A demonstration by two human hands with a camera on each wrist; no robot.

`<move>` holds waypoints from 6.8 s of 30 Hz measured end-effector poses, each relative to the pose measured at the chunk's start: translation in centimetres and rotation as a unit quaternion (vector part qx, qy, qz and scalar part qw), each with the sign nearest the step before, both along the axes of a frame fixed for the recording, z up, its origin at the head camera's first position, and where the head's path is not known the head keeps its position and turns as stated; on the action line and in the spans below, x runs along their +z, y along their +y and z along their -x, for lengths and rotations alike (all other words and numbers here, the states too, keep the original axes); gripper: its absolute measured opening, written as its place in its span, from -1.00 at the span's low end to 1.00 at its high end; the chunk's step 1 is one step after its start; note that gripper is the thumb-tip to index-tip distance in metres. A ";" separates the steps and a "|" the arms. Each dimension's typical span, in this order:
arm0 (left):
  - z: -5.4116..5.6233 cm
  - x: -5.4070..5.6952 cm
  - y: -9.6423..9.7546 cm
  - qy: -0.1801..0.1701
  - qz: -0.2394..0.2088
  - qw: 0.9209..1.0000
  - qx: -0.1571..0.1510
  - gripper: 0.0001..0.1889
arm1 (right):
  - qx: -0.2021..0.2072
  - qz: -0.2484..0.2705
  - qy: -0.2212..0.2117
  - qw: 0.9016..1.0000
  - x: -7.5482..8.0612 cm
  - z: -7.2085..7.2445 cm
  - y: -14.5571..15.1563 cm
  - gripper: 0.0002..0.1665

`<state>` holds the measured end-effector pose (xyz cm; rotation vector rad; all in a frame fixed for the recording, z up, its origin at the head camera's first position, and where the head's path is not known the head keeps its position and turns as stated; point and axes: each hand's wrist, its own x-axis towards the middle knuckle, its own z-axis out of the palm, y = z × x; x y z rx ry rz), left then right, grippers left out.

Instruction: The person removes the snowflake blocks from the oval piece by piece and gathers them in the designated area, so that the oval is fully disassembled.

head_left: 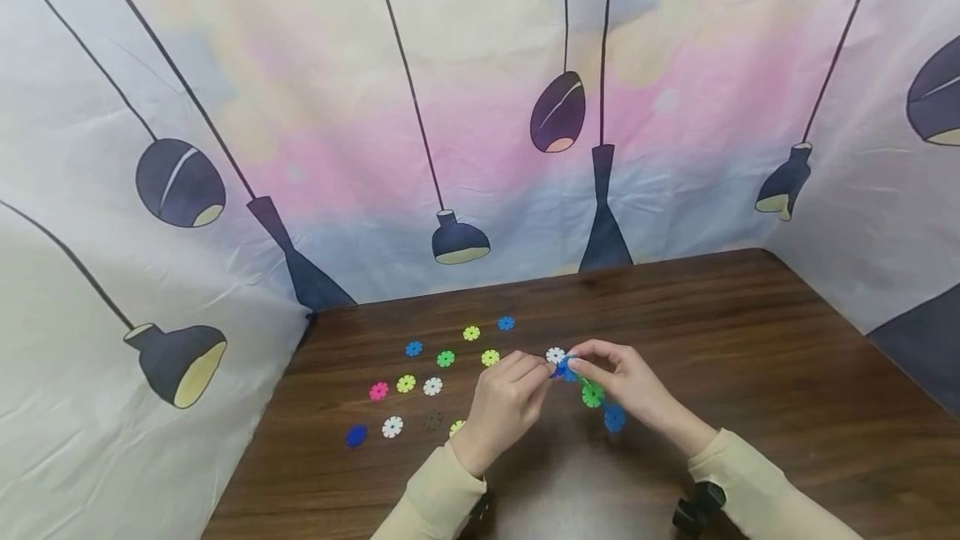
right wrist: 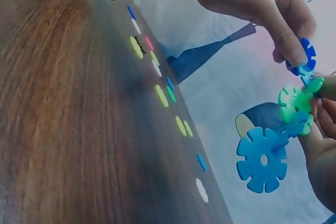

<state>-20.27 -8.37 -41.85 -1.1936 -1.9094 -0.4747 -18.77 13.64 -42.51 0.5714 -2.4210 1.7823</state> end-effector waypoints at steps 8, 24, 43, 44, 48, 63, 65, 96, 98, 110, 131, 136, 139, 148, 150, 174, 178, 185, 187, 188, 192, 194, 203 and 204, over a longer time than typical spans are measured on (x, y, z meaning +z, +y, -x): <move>0.1 1.5 -0.9 -0.102 0.098 0.989 -0.034 -0.84 | 0.068 -0.049 0.005 0.996 0.3 0.4 0.9 -0.78; -1.3 2.4 -0.9 -0.027 0.211 0.977 0.004 -0.83 | 0.116 -0.069 0.003 0.991 0.8 -0.2 0.9 -0.85; -1.3 3.1 -1.1 0.043 0.138 0.989 -0.030 -0.93 | 0.128 -0.024 0.018 0.991 1.5 -0.2 1.6 -0.86; -1.3 3.2 -1.2 0.033 0.128 0.991 -0.029 -0.94 | 0.124 -0.020 0.020 0.992 1.6 -0.2 1.7 -0.86; -0.9 3.4 -1.9 -0.031 0.080 0.996 -0.019 -0.92 | 0.089 -0.013 0.009 0.996 1.9 0.0 2.2 -0.83; 2.4 2.8 -5.2 -0.316 -0.015 0.947 0.059 -0.91 | 0.017 -0.016 -0.044 0.999 1.5 0.6 2.2 -0.73; 2.6 2.5 -5.2 -0.336 -0.008 0.940 0.062 -0.88 | 0.013 -0.017 -0.047 0.999 1.5 0.7 2.3 -0.71; 4.8 -2.6 -5.3 -0.465 0.165 0.863 0.107 -0.90 | 0.039 -0.047 -0.052 0.997 -0.3 0.6 3.5 -0.69; 4.8 -2.6 -5.2 -0.466 0.165 0.862 0.112 -0.91 | 0.040 -0.048 -0.051 0.997 -0.3 0.6 3.5 -0.70; 4.5 -2.1 -4.6 -0.430 0.194 0.870 0.142 -0.94 | 0.025 -0.061 -0.040 0.997 -0.1 0.5 3.4 -0.69; 1.3 1.9 -3.8 -0.417 0.007 0.908 0.041 -0.80 | 0.051 -0.012 -0.032 0.998 0.9 0.6 1.9 -0.65; 0.0 3.0 -3.2 -0.428 -0.024 0.904 0.007 -0.82 | 0.052 -0.021 -0.022 0.998 1.1 0.6 1.4 -0.69; -0.7 3.3 -2.9 -0.434 -0.035 0.900 -0.015 -0.85 | 0.059 -0.024 -0.020 0.998 1.1 0.5 1.3 -0.71; -1.2 3.1 -2.0 -0.446 -0.024 0.893 -0.048 -0.86 | 0.075 -0.033 0.011 0.997 1.4 -0.2 0.9 -0.79; -1.4 3.2 -1.9 -0.445 -0.022 0.894 -0.049 -0.87 | 0.080 -0.035 0.017 0.996 1.5 -0.3 0.8 -0.81; -2.7 3.9 -1.4 -0.446 -0.013 0.894 -0.045 -0.87 | 0.111 -0.019 0.056 0.992 2.2 -1.2 0.5 -0.84; -2.7 3.7 -1.3 -0.444 -0.016 0.895 -0.048 -0.88 | 0.113 -0.015 0.060 0.992 2.2 -1.0 0.5 -0.85; -2.7 3.7 -1.2 -0.426 -0.063 0.901 -0.047 -0.91 | 0.078 -0.039 0.040 0.995 1.8 -0.9 0.5 -0.65; -2.7 3.7 -1.2 -0.416 -0.084 0.904 -0.046 -0.91 | 0.079 -0.052 0.031 0.995 1.5 -1.0 0.5 -0.53; -2.8 3.6 -1.2 -0.412 -0.093 0.905 -0.045 -0.91 | 0.084 -0.056 0.026 0.995 1.3 -1.0 0.4 -0.48; -2.9 3.5 -1.0 -0.392 -0.121 0.911 -0.050 -0.90 | 0.107 -0.078 0.023 0.991 0.7 -1.2 0.0 -0.39; -2.9 3.5 -0.9 -0.382 -0.130 0.913 -0.057 -0.90 | 0.106 -0.081 0.032 0.991 0.7 -1.3 -0.3 -0.41; -3.0 3.1 -0.6 -0.322 -0.114 0.938 -0.067 -0.91 | 0.086 -0.069 0.096 0.989 1.2 -1.0 -0.2 -0.61; -3.0 3.1 -0.7 -0.325 -0.114 0.937 -0.065 -0.91 | 0.089 -0.069 0.099 0.989 1.2 -1.0 -0.1 -0.61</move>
